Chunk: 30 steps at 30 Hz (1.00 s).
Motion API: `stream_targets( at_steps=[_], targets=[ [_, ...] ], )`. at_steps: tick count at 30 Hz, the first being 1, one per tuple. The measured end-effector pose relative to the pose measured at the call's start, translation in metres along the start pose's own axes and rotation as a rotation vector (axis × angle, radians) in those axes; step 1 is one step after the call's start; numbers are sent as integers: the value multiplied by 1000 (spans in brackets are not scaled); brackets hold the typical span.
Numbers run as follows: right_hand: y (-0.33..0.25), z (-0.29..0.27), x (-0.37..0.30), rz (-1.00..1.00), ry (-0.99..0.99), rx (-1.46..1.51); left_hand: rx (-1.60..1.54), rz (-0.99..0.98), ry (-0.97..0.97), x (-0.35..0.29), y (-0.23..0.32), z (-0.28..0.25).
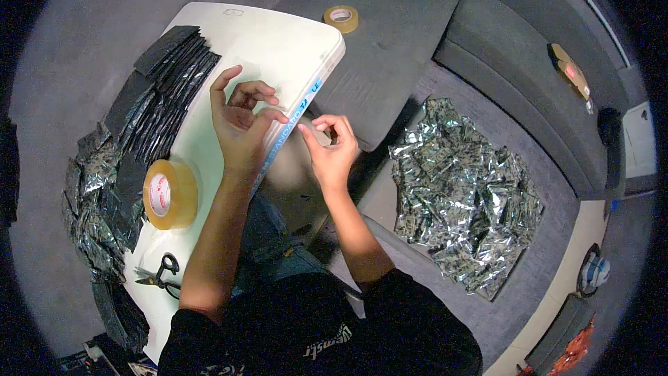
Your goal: Cutting adhesive tape into strips and placing them on the edge of a table while organizing numerous small silver and black packets.
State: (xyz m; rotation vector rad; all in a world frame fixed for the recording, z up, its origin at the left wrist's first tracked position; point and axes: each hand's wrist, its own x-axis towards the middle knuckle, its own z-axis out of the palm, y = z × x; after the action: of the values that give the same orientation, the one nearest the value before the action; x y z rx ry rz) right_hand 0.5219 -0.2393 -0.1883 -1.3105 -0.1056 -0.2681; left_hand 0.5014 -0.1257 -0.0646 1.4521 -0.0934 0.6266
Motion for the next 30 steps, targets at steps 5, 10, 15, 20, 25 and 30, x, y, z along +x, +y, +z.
stream_targets(
  at_steps=[5,10,15,20,25,30],
  targets=[
    [-14,-9,3,115,-92,67,-38,-9,-11,0,2,2],
    [-45,4,10,108,-254,431,-42,-1,-22,1,1,3],
    [-47,12,22,231,-259,603,-77,14,-37,3,3,7],
    [-52,20,31,258,-245,674,-125,-16,-29,3,8,8],
    [-47,14,35,257,-270,615,-83,33,-58,4,6,4],
    [-58,8,37,284,-297,426,-10,73,-57,10,13,3]
  ],
)
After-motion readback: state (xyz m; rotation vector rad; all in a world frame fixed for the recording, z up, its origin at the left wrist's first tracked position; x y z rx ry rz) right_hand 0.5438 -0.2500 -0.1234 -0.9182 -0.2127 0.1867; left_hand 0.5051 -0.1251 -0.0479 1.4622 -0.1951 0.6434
